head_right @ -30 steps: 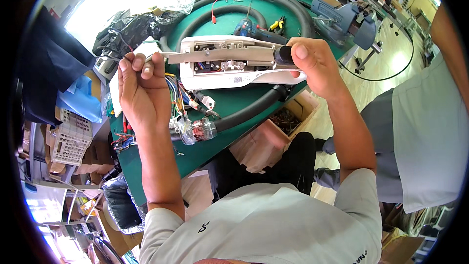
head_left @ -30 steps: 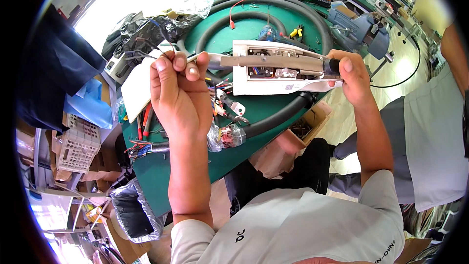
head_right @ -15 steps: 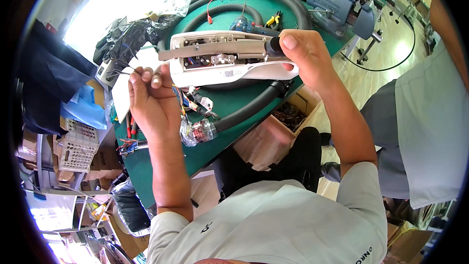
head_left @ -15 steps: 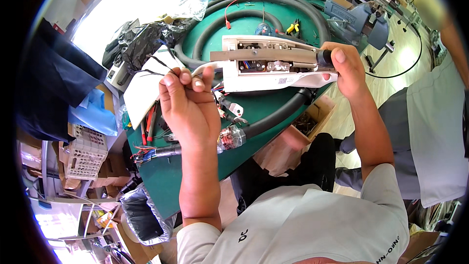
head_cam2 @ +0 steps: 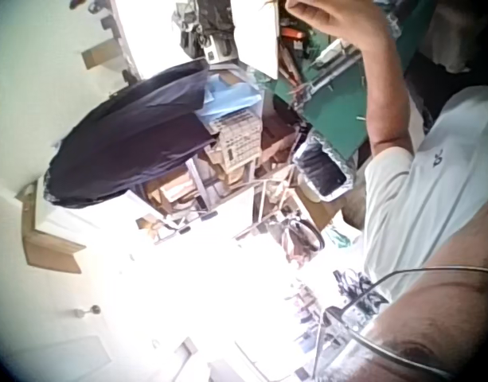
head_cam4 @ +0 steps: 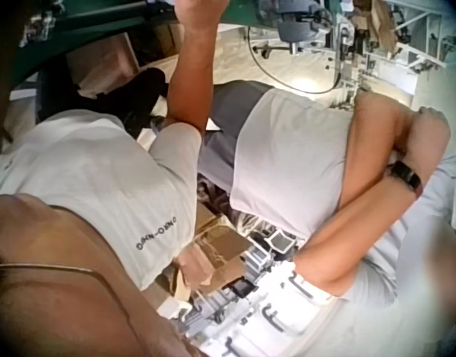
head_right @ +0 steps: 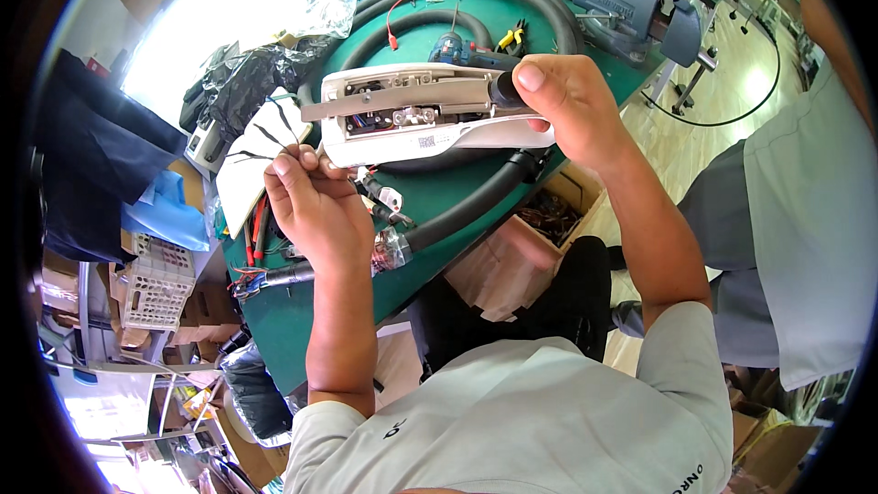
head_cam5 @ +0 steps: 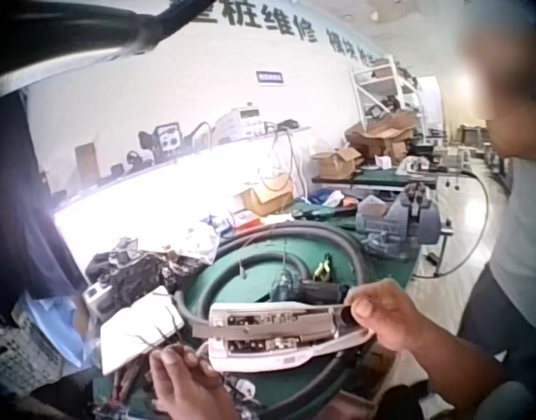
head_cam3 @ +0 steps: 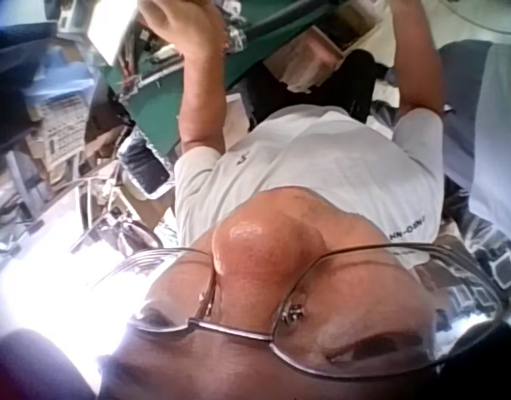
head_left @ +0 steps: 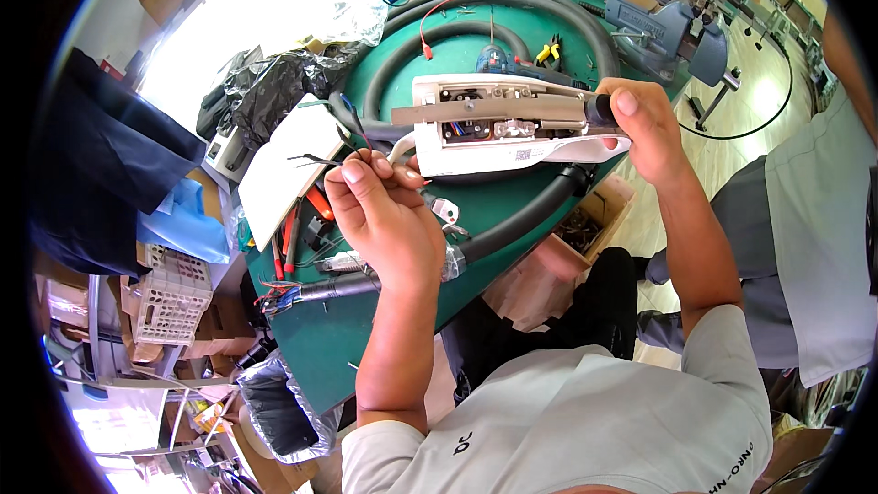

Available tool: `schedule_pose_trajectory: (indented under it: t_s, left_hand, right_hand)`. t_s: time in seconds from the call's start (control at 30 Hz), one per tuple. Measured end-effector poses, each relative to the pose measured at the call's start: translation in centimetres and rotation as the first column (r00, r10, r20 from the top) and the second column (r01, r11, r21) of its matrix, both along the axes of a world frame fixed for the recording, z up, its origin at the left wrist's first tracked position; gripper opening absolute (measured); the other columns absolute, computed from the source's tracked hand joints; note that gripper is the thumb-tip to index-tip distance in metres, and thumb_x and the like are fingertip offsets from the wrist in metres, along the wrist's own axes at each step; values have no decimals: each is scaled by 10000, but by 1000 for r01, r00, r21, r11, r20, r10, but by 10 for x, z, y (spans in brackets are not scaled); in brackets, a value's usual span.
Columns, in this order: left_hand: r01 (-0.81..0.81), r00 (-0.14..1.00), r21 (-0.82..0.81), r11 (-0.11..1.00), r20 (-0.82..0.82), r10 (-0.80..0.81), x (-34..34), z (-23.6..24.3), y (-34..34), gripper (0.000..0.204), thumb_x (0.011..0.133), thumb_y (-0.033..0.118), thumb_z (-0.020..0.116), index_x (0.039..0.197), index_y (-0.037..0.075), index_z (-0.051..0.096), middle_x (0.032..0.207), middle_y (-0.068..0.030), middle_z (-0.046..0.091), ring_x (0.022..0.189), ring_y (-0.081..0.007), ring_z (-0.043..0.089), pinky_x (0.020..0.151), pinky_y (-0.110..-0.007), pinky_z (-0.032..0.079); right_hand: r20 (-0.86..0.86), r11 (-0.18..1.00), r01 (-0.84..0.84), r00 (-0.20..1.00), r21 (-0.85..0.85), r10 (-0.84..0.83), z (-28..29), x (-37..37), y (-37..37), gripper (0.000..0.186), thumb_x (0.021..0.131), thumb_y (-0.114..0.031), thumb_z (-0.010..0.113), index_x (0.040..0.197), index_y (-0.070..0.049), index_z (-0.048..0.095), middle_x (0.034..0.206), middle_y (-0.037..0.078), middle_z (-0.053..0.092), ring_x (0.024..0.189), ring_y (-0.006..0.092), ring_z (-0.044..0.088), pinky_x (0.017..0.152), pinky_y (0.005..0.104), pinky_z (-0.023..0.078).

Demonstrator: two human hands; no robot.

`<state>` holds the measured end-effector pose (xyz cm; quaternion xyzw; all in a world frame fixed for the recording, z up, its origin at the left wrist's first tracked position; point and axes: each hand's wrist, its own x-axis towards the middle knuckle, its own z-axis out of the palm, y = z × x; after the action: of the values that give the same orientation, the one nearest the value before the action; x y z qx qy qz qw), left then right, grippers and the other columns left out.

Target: The person connects several colored wires to a white plastic component, applies heat-shrink tubing to the connections, and uses a large crimping tool to secure the assembly on a cluttered workbench.

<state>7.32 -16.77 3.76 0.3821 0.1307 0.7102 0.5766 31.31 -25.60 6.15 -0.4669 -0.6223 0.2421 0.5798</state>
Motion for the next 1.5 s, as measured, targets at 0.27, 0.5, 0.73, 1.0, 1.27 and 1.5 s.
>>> schedule_pose_trajectory:
  t_s: [0.27, 0.5, 0.73, 1.0, 1.27, 1.5]
  left_hand:
    - [-156, 982, -65, 986, -117, 148, 22, -3, 3, 198, 1015, 235, 444, 927, 59, 419, 821, -39, 501, 590, -96, 473, 574, -234, 434]
    - [-143, 987, -120, 983, -90, 132, 33, -17, 16, 200, 1018, 221, 434, 956, 31, 431, 916, -66, 525, 825, -131, 532, 773, -296, 487]
    - [4, 999, -183, 983, -40, -12, 32, -28, 22, 212, 1016, 246, 443, 991, 35, 442, 973, -80, 545, 900, -163, 562, 834, -334, 498]
    - [32, 998, -164, 986, -49, -40, 30, -30, 22, 201, 1008, 248, 468, 950, 56, 457, 903, -34, 520, 834, -105, 505, 812, -283, 463]
    - [28, 998, -188, 982, -50, -38, 29, -35, 25, 216, 1011, 261, 457, 986, 46, 450, 929, -60, 533, 863, -140, 539, 822, -316, 481]
    - [-2, 998, -226, 974, -58, -11, 26, -39, 26, 222, 1022, 228, 396, 1069, 33, 492, 1003, -100, 575, 945, -225, 611, 845, -381, 540]
  right_hand:
    - [-37, 983, 140, 989, -118, -146, -2, -11, 6, 570, 931, -550, 492, 589, -96, 452, 553, -54, 405, 540, 46, 398, 482, 220, 302]
    - [119, 979, 202, 973, -25, -198, -20, -18, -2, 611, 899, -559, 535, 635, -10, 587, 503, 14, 441, 503, 105, 420, 466, 297, 317]
    - [174, 971, 240, 956, 4, -237, -33, -19, -6, 542, 879, -520, 569, 728, -6, 651, 510, 48, 514, 491, 121, 478, 467, 283, 353]
    - [130, 983, 184, 974, 17, -185, -46, -15, -5, 499, 889, -481, 568, 747, -8, 637, 505, 40, 514, 496, 106, 485, 473, 273, 363]
    - [145, 984, 176, 974, 15, -177, -41, -19, -6, 492, 902, -464, 560, 735, -5, 620, 521, 34, 499, 520, 90, 465, 482, 266, 349]
    - [76, 991, 123, 990, -58, -118, -39, -17, -1, 481, 936, -426, 534, 714, -2, 587, 550, -10, 445, 548, 71, 396, 484, 267, 309]
